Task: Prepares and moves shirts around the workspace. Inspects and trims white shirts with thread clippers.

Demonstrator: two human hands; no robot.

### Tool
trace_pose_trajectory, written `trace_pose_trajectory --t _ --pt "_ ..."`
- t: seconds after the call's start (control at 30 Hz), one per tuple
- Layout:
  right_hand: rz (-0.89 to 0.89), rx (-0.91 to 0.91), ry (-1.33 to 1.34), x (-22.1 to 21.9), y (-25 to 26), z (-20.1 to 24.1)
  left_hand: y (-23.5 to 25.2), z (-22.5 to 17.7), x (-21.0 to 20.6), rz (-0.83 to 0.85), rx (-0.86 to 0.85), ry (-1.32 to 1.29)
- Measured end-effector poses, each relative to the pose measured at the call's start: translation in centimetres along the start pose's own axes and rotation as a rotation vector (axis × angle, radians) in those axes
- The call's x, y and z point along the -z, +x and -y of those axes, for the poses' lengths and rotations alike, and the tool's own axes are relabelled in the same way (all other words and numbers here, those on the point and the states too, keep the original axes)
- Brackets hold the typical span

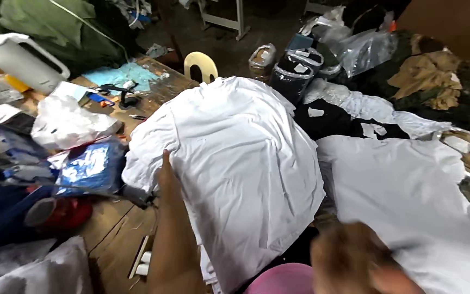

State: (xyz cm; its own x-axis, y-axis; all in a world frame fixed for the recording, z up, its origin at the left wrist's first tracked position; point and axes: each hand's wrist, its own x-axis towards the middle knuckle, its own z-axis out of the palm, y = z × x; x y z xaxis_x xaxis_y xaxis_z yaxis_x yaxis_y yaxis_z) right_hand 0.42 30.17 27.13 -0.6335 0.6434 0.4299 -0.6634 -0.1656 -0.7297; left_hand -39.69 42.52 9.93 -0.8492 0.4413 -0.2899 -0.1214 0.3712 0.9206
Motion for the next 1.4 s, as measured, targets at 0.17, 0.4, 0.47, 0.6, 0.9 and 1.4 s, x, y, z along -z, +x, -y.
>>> trace_pose_trajectory --t 0.17,0.4,0.47,0.6,0.9,1.4 --pt "-1.009 -0.355 -0.823 14.5 -4.4 -9.5 -0.4 1.9 0.7 -0.04 -0.014 -0.231" --pt "-0.947 -0.7 -0.925 19.2 -7.2 -13.4 -0.5 -0.6 2.2 0.116 -0.046 -0.456" --pt "-1.085 -0.657 -0.877 18.9 -7.2 -11.2 -0.1 -0.8 2.4 0.103 -0.03 -0.516" --pt "-1.294 -0.553 -0.956 24.1 -13.4 -7.6 -1.7 -3.1 1.8 0.03 -0.121 -0.495" --pt "-1.594 -0.444 -0.734 24.5 -19.6 -4.5 -16.8 -1.9 -0.1 0.639 -0.674 0.286" --pt "-1.36 -0.025 -1.085 20.7 -5.9 -2.8 -23.1 6.5 0.4 1.194 -1.31 0.888"
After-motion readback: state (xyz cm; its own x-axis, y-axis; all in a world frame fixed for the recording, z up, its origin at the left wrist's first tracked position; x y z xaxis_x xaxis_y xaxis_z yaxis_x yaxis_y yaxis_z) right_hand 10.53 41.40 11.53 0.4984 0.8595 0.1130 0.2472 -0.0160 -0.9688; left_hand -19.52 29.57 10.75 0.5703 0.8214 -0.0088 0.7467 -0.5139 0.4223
